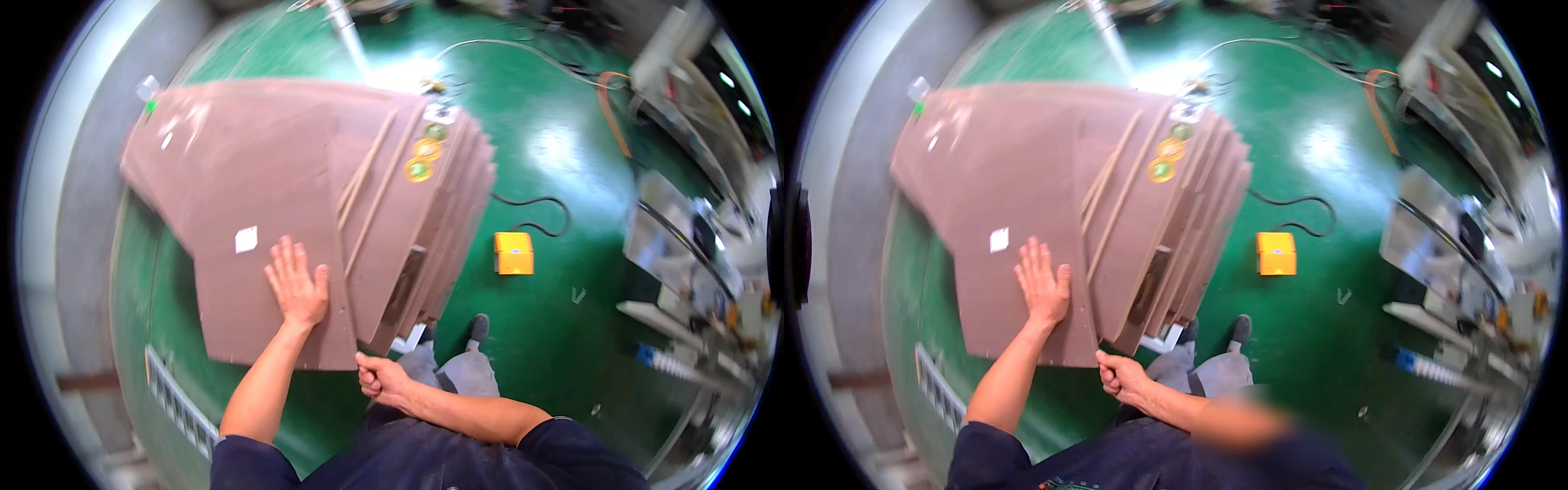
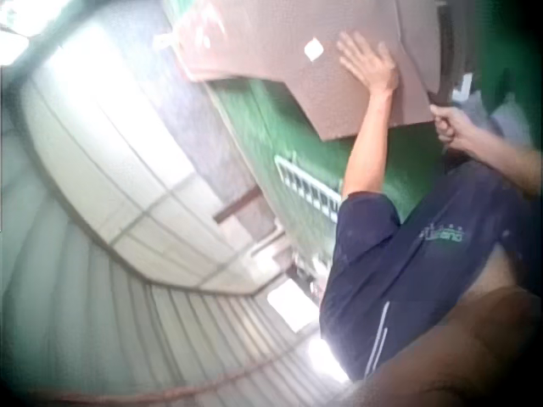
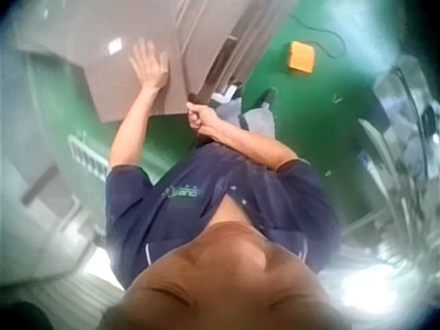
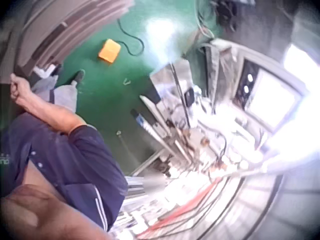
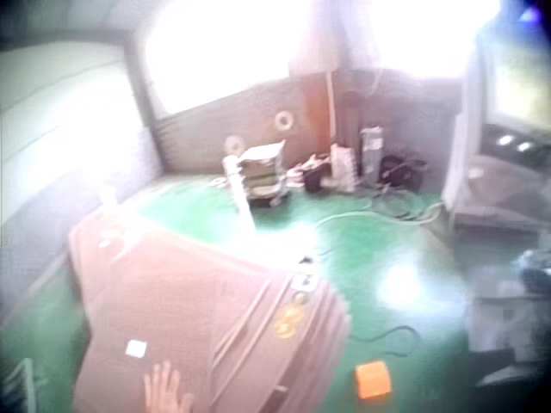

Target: The person carries a large wooden panel through a workshop, stacks it with other panels, and then aligns it with another panel on a workbench. They inspect the edges and fit the panels together with assistance from a coworker.

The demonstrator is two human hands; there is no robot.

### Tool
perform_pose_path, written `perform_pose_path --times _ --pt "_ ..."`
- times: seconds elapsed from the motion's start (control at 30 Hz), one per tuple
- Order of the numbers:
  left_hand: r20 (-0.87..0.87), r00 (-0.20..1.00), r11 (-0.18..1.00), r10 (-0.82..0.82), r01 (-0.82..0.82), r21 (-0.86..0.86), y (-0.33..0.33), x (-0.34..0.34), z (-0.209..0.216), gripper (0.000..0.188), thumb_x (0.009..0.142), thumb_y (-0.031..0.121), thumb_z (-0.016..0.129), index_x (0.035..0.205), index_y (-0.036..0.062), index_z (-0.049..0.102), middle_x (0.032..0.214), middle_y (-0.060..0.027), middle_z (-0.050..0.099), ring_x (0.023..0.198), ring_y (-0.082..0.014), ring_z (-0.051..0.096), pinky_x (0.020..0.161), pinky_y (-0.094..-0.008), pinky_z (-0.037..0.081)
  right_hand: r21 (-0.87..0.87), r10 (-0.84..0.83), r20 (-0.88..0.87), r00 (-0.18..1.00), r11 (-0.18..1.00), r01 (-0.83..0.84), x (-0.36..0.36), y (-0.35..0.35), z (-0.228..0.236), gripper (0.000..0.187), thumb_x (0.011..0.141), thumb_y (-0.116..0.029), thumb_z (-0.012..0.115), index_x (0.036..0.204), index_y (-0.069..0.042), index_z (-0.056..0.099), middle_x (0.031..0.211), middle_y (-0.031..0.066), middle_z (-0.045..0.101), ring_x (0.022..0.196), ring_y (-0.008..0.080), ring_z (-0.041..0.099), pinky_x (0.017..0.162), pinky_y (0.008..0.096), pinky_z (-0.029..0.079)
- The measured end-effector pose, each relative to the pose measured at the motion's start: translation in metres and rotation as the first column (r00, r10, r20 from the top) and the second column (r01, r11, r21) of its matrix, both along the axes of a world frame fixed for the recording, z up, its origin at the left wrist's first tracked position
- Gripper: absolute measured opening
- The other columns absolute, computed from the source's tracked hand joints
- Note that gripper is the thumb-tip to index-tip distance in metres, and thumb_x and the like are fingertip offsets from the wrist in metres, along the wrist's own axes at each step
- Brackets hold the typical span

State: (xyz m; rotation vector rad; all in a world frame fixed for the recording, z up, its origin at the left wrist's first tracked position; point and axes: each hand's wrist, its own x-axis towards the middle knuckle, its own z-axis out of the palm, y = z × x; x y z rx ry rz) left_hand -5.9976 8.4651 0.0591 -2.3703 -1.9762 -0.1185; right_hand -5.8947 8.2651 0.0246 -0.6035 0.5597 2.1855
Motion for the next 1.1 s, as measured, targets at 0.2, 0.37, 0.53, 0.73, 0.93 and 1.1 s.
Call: perform_pose_path --times 0.2,0.37,0.53,0.73,0.93,1.1 --pt "0.024 0.984 0.981 -0.177 0.178 -0.073 -0.014 -0.025 0.022 0.063 0.096 0.038 0.047 0.147 0.0013 0.037 0.160 -0.0170 0.020 0.148 -0.0394 0.013 0.117 -0.0565 0.010 -0.084 0.052 -0.030 0.998 0.995 -0.054 0.002 0.002 0.015 0.030 0.095 -0.022 0.060 0.069 -0.010 0.050 0.054 -0.0005 0.045 0.040 0.0107 0.034 0.039 0.0260 0.024" --pt "0.083 0.966 0.966 -0.246 0.251 -0.066 -0.004 -0.021 0.023 0.064 0.090 0.036 0.054 0.141 -0.0002 0.043 0.158 -0.0192 0.024 0.145 -0.0467 0.016 0.114 -0.0620 0.012 -0.063 0.114 0.068 0.991 0.992 -0.110 0.025 0.018 0.021 0.027 0.092 -0.019 0.063 0.069 -0.009 0.052 0.055 -0.0008 0.047 0.041 0.0089 0.036 0.039 0.0241 0.026" --pt "0.093 0.969 0.970 -0.230 0.236 -0.057 0.002 -0.023 0.022 0.063 0.089 0.039 0.055 0.139 0.0002 0.047 0.157 -0.0192 0.026 0.144 -0.0481 0.017 0.114 -0.0628 0.012 0.099 0.161 0.266 0.951 0.976 -0.193 0.059 0.051 0.021 0.027 0.091 -0.018 0.063 0.066 -0.008 0.055 0.053 0.0003 0.049 0.039 0.0093 0.038 0.037 0.0245 0.028" --pt "0.115 0.959 0.964 -0.260 0.265 -0.028 0.000 -0.032 0.022 0.061 0.089 0.041 0.055 0.138 0.0028 0.051 0.157 -0.0172 0.027 0.145 -0.0452 0.018 0.115 -0.0607 0.013 0.281 0.463 0.272 0.844 0.800 -0.530 0.064 0.061 0.009 0.039 0.097 -0.035 0.059 0.072 -0.004 0.062 0.055 0.0026 0.056 0.040 0.0104 0.045 0.038 0.0240 0.032" --pt "0.290 0.941 0.980 0.176 -0.194 0.034 -0.004 -0.018 0.007 0.074 0.092 0.048 0.051 0.145 -0.0020 0.037 0.156 -0.0250 0.023 0.146 -0.0438 0.015 0.116 -0.0597 0.010 0.224 0.546 0.015 0.838 0.815 -0.535 0.024 0.048 0.002 0.038 0.100 -0.041 0.054 0.085 -0.008 0.060 0.058 -0.0030 0.050 0.045 0.0065 0.040 0.041 0.0222 0.029" --pt "0.040 0.949 0.950 0.312 -0.312 -0.014 -0.018 -0.012 0.015 0.080 0.092 0.054 0.047 0.146 -0.0033 0.034 0.157 -0.0275 0.018 0.146 -0.0456 0.011 0.114 -0.0635 0.007 0.245 0.507 -0.206 0.837 0.855 -0.457 0.011 0.042 0.007 0.032 0.101 -0.031 0.051 0.076 -0.012 0.050 0.056 -0.0049 0.042 0.043 0.0065 0.035 0.040 0.0231 0.026"
